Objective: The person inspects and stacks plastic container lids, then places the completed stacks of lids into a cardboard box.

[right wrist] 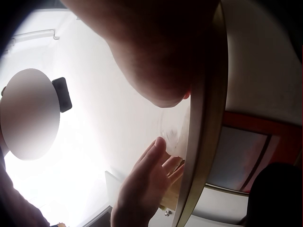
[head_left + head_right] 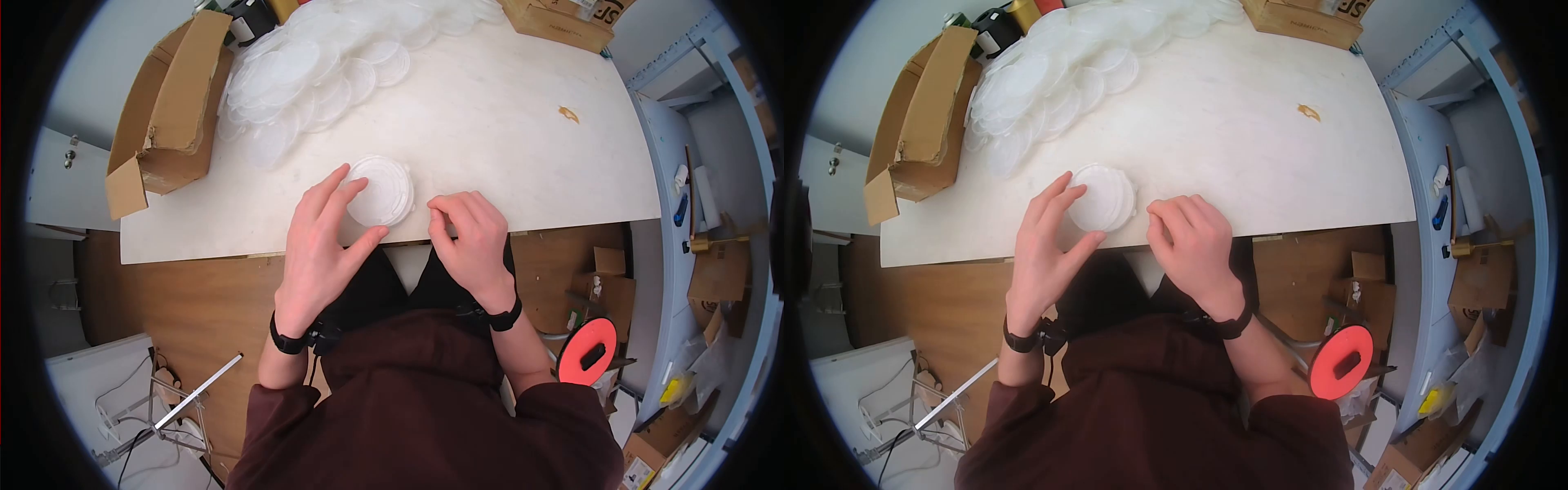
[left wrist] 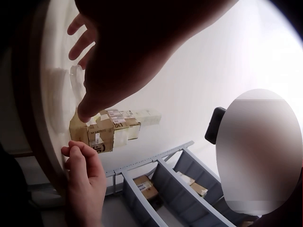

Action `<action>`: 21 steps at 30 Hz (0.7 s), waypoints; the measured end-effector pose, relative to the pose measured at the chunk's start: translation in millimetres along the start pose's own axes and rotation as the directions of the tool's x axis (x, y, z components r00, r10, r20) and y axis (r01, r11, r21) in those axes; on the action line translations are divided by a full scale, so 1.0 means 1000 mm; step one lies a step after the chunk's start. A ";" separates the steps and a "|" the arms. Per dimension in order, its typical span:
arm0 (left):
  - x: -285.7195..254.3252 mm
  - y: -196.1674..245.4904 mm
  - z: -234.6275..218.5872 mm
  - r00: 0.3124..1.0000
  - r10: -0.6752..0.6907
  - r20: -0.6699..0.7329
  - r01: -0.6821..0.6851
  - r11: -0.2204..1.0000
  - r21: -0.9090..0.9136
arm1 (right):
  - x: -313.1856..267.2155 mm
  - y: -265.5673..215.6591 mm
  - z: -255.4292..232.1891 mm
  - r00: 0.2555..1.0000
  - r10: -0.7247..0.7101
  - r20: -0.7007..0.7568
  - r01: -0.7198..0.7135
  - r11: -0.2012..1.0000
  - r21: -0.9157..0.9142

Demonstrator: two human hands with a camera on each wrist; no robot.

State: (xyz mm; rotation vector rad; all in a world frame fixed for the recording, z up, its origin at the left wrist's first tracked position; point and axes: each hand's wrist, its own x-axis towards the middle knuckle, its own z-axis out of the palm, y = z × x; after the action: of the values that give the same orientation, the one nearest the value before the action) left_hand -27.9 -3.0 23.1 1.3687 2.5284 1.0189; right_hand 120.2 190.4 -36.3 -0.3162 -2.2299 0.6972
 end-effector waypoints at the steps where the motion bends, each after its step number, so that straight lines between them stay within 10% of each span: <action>1: 0.001 -0.001 0.005 1.000 0.025 0.014 -0.026 0.999 0.034 | 0.000 -0.001 0.001 1.000 0.003 0.000 -0.003 1.000 -0.001; 14: 0.000 -0.003 0.009 0.999 0.006 0.031 -0.009 0.998 0.067 | 0.000 -0.001 0.000 1.000 0.028 0.009 -0.028 0.999 -0.017; 21: 0.023 -0.081 -0.037 0.936 -0.097 -0.339 0.185 0.954 0.238 | -0.002 0.001 0.001 1.000 0.024 0.014 -0.024 1.000 -0.005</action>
State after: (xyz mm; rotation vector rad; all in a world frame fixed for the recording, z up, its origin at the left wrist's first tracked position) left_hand -112.7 -34.6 9.0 1.1247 3.0537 0.9740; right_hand 120.9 189.8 -38.6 -0.3419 -2.2448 0.7088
